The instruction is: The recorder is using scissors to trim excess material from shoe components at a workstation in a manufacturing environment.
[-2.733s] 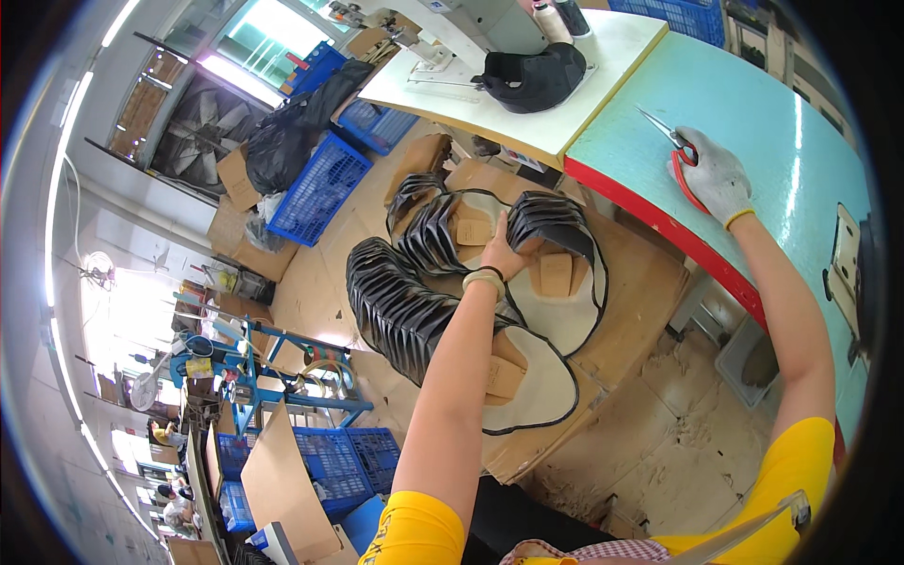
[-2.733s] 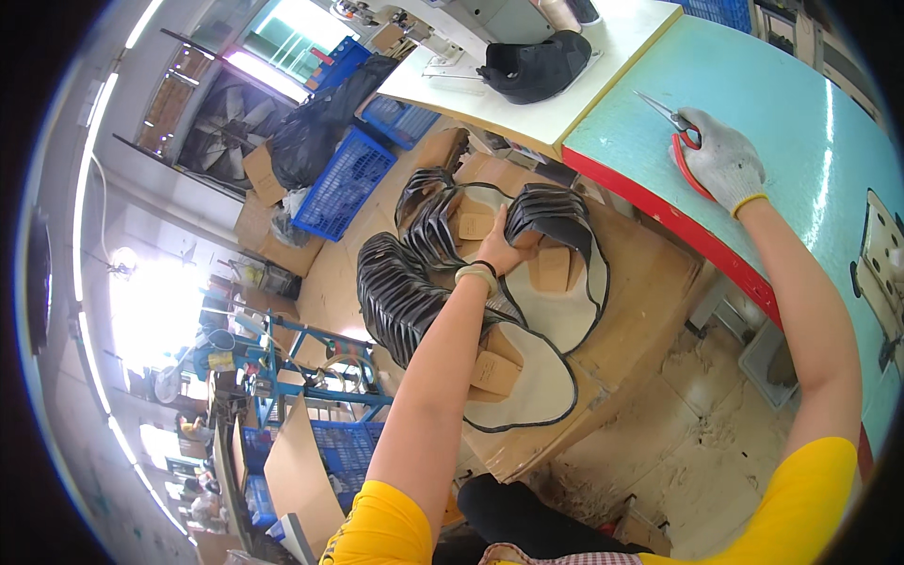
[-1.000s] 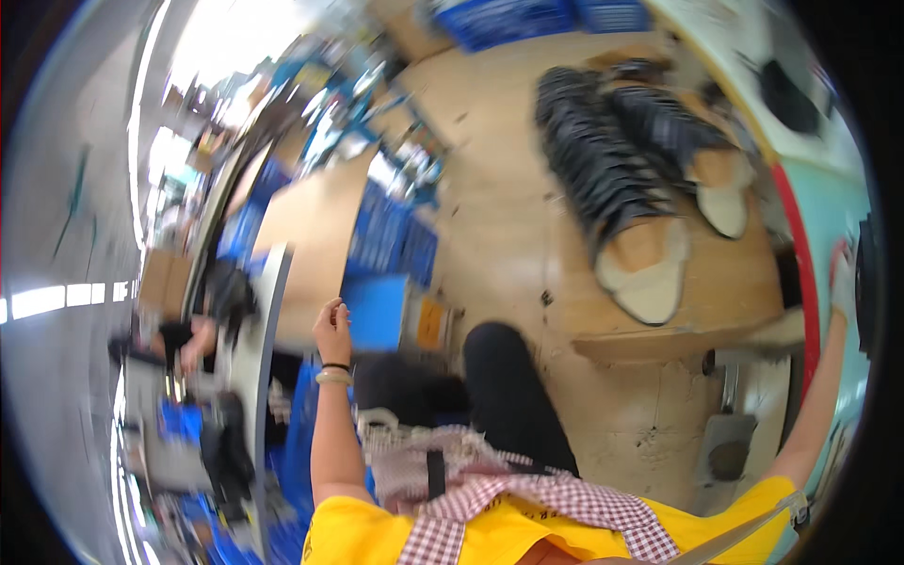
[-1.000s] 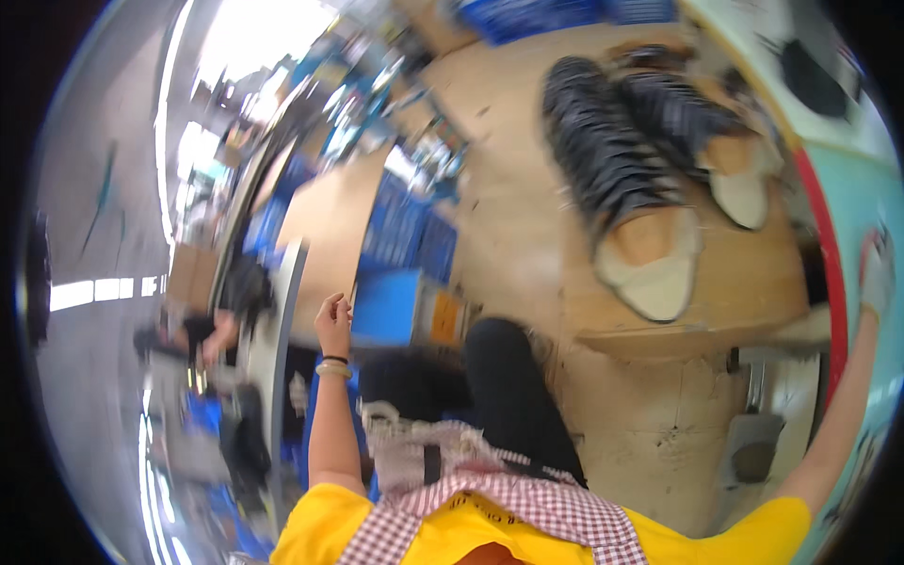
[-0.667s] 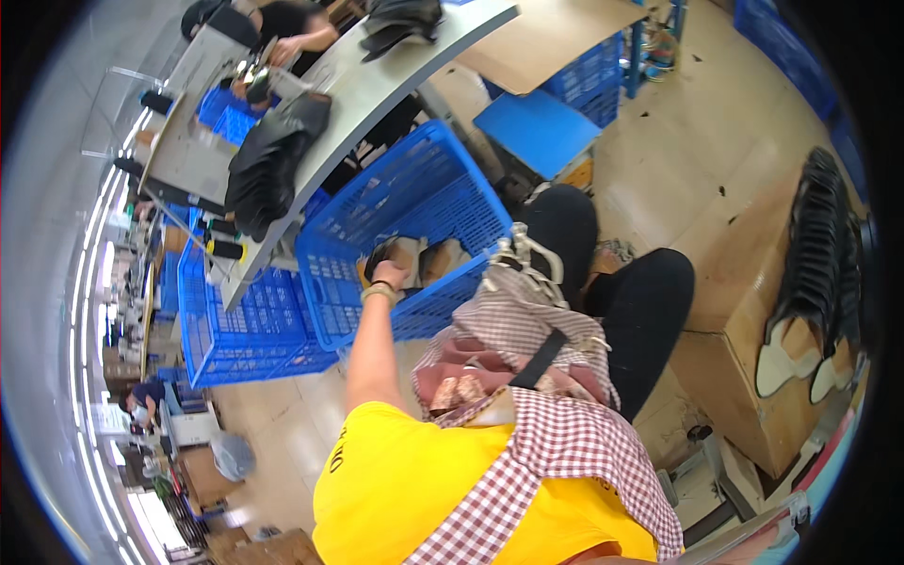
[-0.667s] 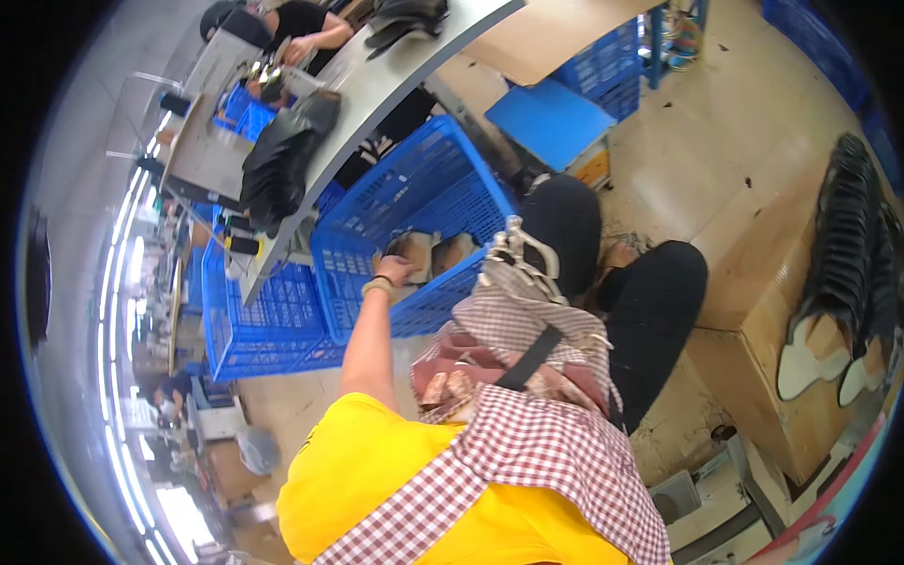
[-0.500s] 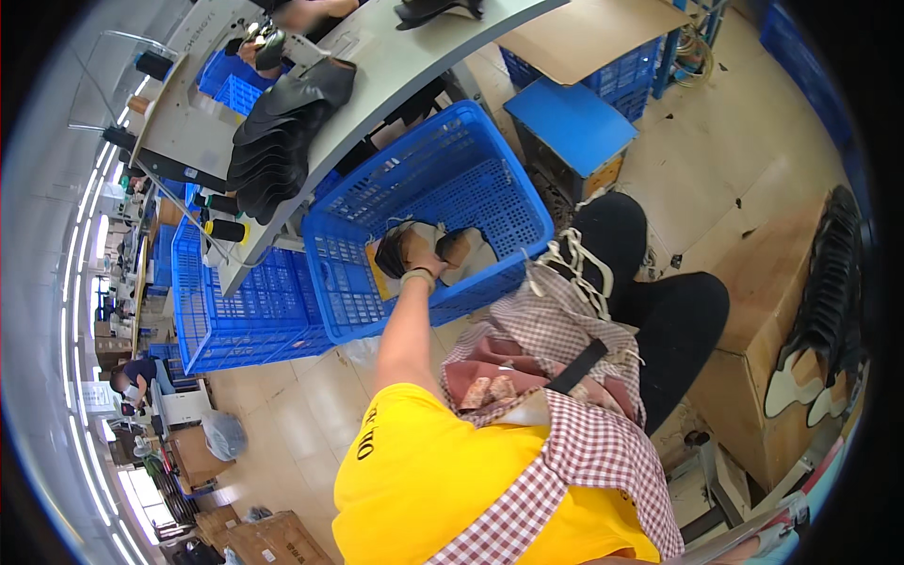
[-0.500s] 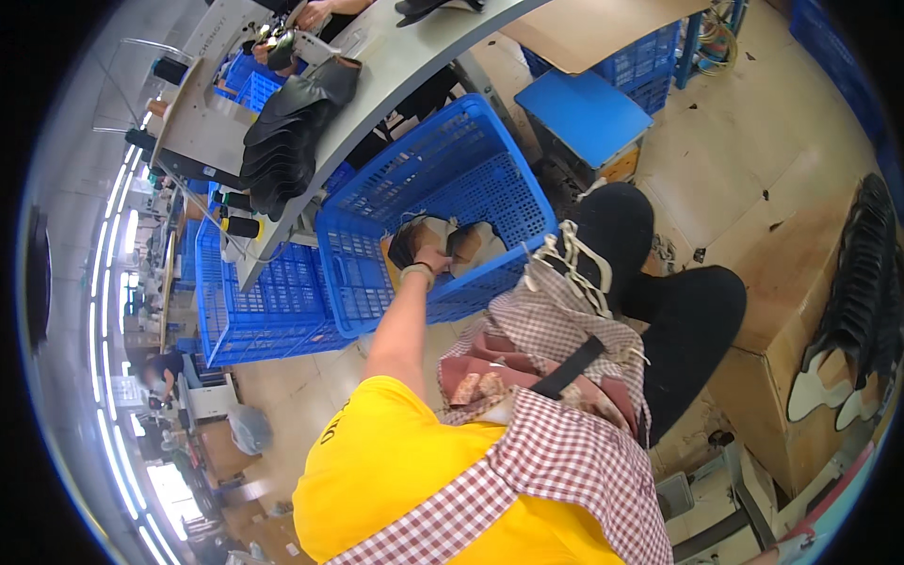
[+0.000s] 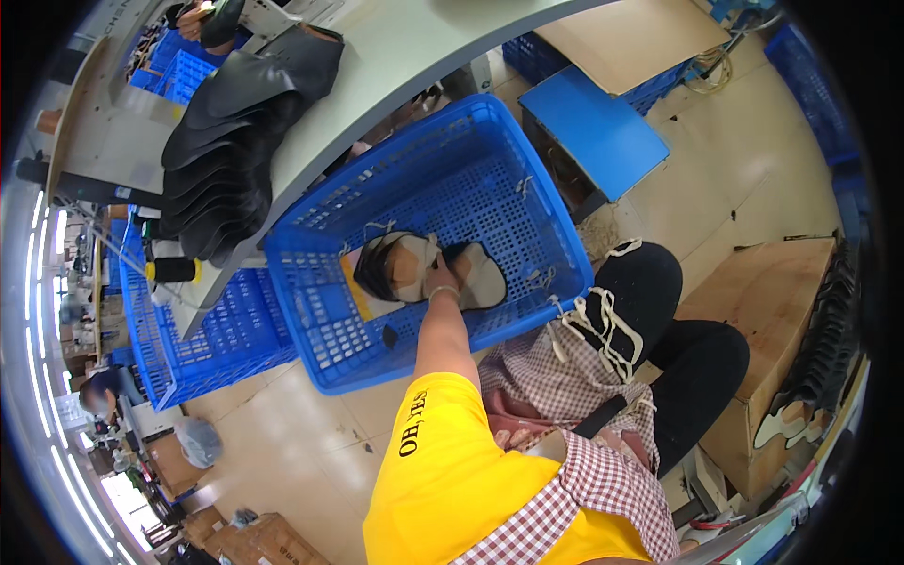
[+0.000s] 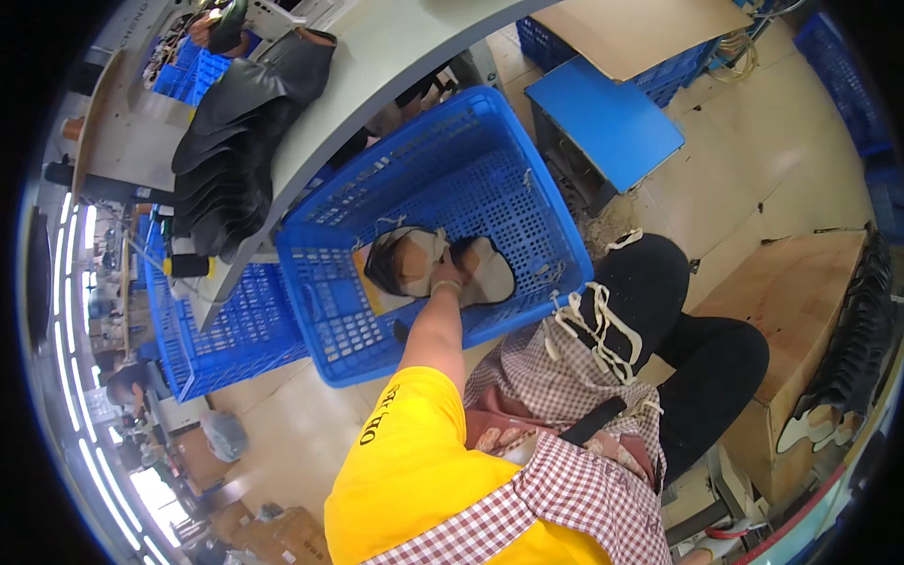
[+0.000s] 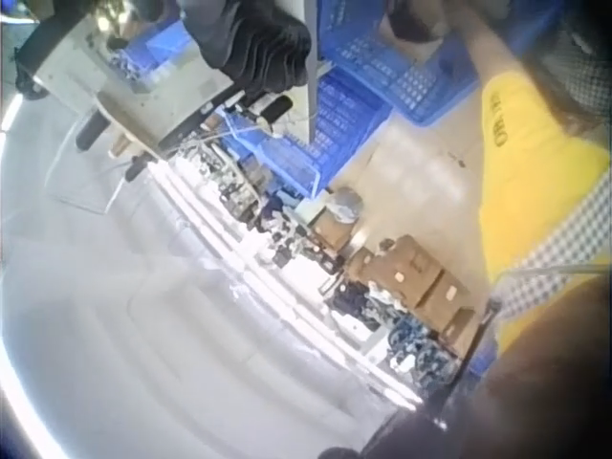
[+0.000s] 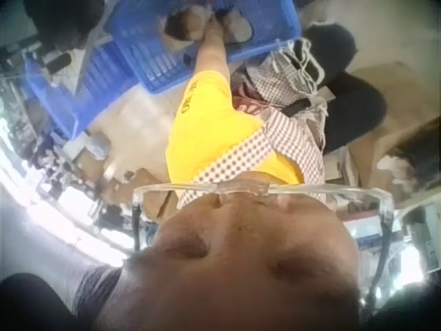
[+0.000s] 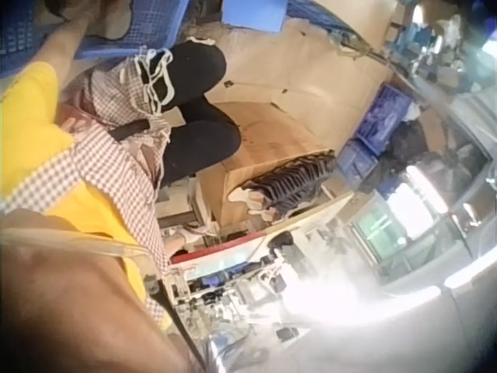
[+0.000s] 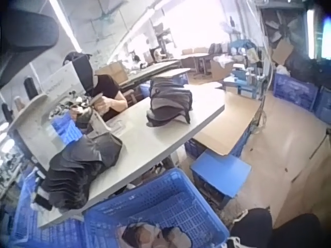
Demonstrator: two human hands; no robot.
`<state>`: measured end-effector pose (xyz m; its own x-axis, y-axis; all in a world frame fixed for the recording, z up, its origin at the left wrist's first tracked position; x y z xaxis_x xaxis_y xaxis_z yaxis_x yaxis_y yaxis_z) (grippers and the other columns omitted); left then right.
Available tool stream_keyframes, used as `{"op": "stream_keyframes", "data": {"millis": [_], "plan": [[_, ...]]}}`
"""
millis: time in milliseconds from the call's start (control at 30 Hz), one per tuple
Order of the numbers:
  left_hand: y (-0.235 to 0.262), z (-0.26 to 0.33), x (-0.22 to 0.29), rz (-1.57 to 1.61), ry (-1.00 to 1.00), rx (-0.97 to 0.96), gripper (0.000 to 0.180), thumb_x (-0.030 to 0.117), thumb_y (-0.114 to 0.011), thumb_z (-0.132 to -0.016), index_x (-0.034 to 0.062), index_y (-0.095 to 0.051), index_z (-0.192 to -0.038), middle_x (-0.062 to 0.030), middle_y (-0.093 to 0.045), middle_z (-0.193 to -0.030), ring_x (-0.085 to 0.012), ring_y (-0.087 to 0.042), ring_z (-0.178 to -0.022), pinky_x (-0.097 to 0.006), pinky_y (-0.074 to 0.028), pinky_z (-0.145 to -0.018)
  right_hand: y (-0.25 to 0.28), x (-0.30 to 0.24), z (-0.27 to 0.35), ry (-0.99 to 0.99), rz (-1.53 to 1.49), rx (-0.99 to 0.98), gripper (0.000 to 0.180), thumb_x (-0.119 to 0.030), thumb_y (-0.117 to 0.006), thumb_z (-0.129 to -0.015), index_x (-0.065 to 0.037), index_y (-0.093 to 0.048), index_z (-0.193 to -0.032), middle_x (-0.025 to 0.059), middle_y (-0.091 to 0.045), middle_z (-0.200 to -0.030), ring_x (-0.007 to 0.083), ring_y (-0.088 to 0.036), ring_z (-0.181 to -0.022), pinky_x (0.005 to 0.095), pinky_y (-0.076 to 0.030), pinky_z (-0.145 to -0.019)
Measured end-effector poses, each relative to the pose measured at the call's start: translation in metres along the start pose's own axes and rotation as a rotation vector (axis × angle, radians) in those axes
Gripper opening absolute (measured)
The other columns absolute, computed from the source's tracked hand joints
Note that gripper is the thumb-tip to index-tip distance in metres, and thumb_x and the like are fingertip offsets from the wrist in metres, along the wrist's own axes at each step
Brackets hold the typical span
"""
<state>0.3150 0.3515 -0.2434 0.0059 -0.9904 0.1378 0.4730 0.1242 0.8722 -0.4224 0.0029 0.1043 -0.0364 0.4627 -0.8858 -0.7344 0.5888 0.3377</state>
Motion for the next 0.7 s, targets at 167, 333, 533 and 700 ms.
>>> {"op": "stream_keyframes", "data": {"millis": [167, 333, 533, 700], "plan": [[-0.045, -0.016, 0.021, 0.164, -0.003, -0.282, 0.082, 0.041, -0.064, -0.079, 0.0106, -0.026, -0.144, -0.0296, -0.042, -0.134, -0.0441, -0.048, -0.117, -0.047, -0.041, -0.099, 0.000, -0.046, -0.106, 0.442, 0.436, -0.311, 0.027, -0.022, -0.058, -0.087, -0.006, -0.056, -0.109, 0.0150, -0.058, -0.110, 0.0281, -0.058, -0.091, 0.0407, -0.047, -0.078], [0.024, 0.015, 0.037, 0.233, -0.253, 0.130, 0.062, 0.040, -0.061, -0.082, 0.0094, -0.042, -0.134, -0.0270, -0.053, -0.122, -0.0440, -0.053, -0.110, -0.049, -0.046, -0.090, -0.151, -0.069, 0.005, 0.207, -0.040, -0.546, 0.015, -0.028, -0.051, -0.095, -0.019, -0.047, -0.084, -0.0089, -0.030, -0.056, 0.0026, -0.028, -0.041, 0.0188, -0.021, -0.036], [0.186, 0.051, -0.047, 1.504, -0.202, 0.295, 0.014, 0.017, -0.060, -0.089, 0.0042, -0.064, -0.094, -0.0054, -0.063, -0.073, -0.0157, -0.059, -0.062, -0.028, -0.050, -0.059, -0.285, -0.079, 0.150, 0.819, 0.384, -1.039, 0.044, -0.005, -0.057, -0.088, -0.001, -0.048, -0.131, -0.0002, -0.051, -0.092, 0.0035, -0.046, -0.068, 0.0171, -0.037, -0.059], [0.324, 0.082, -0.101, 1.960, -0.369, 0.629, 0.028, 0.025, -0.066, -0.088, 0.0034, -0.058, -0.104, -0.0097, -0.062, -0.097, -0.0199, -0.059, -0.086, -0.034, -0.050, -0.080, -0.324, -0.092, 0.248, 1.020, 0.301, -1.180, 0.042, -0.004, -0.058, -0.085, -0.001, -0.053, -0.126, -0.0020, -0.050, -0.081, 0.0037, -0.045, -0.062, 0.0183, -0.038, -0.053]]}}
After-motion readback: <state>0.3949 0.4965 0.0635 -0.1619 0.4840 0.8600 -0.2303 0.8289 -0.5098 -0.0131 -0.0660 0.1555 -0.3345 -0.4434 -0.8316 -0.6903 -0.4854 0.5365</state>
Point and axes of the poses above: each hand's wrist, its own z-axis away from the middle knuckle, its own y-axis out of the back of the hand, x = y × z, the point moved 8 cm from there along -z, towards the middle knuckle
